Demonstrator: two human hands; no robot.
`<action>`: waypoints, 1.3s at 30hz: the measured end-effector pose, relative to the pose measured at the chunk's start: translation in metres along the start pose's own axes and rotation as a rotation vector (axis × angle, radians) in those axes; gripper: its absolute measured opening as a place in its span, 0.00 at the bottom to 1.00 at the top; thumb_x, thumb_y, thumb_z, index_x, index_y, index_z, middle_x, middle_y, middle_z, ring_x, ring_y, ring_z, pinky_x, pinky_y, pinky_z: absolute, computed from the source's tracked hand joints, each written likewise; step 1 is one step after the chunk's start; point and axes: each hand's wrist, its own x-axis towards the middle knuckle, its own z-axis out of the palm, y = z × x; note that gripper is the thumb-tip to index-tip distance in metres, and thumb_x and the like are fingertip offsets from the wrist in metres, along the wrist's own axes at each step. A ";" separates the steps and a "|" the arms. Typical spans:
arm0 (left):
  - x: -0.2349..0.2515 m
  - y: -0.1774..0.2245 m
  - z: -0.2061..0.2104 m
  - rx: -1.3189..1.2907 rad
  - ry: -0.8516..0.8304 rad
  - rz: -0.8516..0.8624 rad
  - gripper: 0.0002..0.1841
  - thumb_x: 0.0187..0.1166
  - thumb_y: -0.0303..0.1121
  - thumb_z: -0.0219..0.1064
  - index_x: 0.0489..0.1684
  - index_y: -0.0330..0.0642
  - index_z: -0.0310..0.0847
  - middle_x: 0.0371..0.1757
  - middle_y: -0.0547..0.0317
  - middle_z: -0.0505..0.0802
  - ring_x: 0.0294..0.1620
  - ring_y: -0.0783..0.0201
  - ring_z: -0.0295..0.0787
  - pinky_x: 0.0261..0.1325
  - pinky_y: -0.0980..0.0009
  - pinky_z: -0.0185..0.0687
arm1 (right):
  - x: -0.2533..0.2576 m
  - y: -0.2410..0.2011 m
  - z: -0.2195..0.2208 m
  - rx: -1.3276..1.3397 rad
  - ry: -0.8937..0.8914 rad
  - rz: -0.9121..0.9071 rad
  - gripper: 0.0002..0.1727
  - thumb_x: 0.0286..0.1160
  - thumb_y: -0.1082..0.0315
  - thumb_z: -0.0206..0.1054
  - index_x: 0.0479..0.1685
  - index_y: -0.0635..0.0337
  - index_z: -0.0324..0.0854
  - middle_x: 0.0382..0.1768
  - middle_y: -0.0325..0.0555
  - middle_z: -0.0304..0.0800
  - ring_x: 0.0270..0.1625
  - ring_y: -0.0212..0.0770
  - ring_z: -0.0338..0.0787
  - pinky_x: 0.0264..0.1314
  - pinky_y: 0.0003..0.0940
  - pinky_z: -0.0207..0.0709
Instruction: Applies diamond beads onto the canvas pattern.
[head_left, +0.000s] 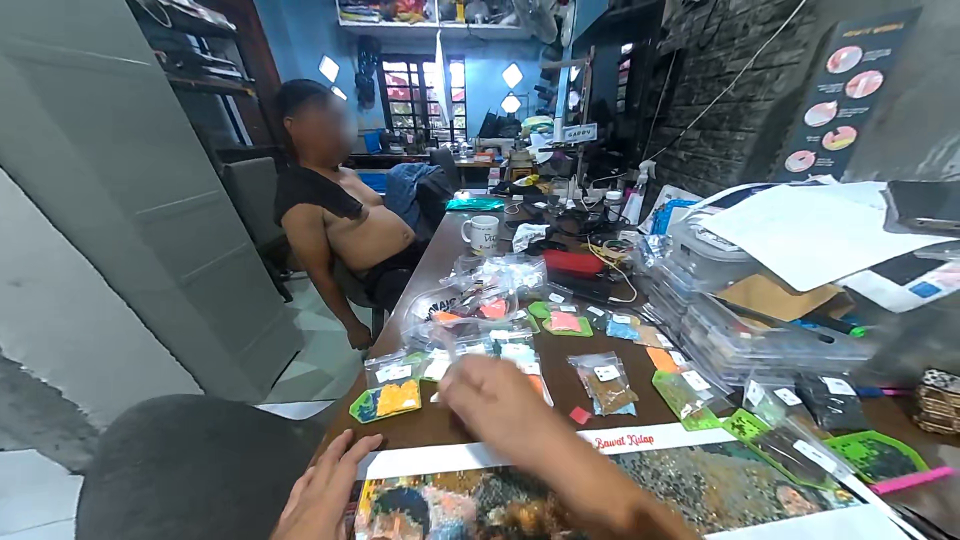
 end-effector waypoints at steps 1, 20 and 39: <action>0.000 0.001 0.000 0.001 -0.007 -0.002 0.53 0.54 0.35 0.86 0.88 0.34 0.59 0.90 0.19 0.49 0.88 0.17 0.45 0.86 0.27 0.38 | 0.007 0.001 -0.018 -0.029 0.008 0.067 0.19 0.94 0.63 0.50 0.56 0.68 0.84 0.42 0.54 0.86 0.40 0.43 0.84 0.48 0.42 0.78; -0.003 -0.001 -0.002 0.009 -0.025 0.003 0.52 0.57 0.38 0.85 0.88 0.35 0.60 0.90 0.20 0.51 0.89 0.20 0.44 0.87 0.28 0.34 | 0.057 0.113 -0.072 -0.525 -0.137 0.408 0.19 0.76 0.69 0.72 0.65 0.62 0.85 0.52 0.58 0.89 0.56 0.55 0.88 0.63 0.59 0.77; -0.003 -0.001 -0.003 0.000 -0.037 0.013 0.51 0.58 0.37 0.85 0.87 0.35 0.61 0.90 0.22 0.53 0.91 0.23 0.41 0.88 0.29 0.31 | 0.079 0.091 -0.061 -0.121 -0.023 0.326 0.12 0.90 0.71 0.55 0.60 0.67 0.78 0.44 0.54 0.82 0.42 0.45 0.82 0.50 0.43 0.77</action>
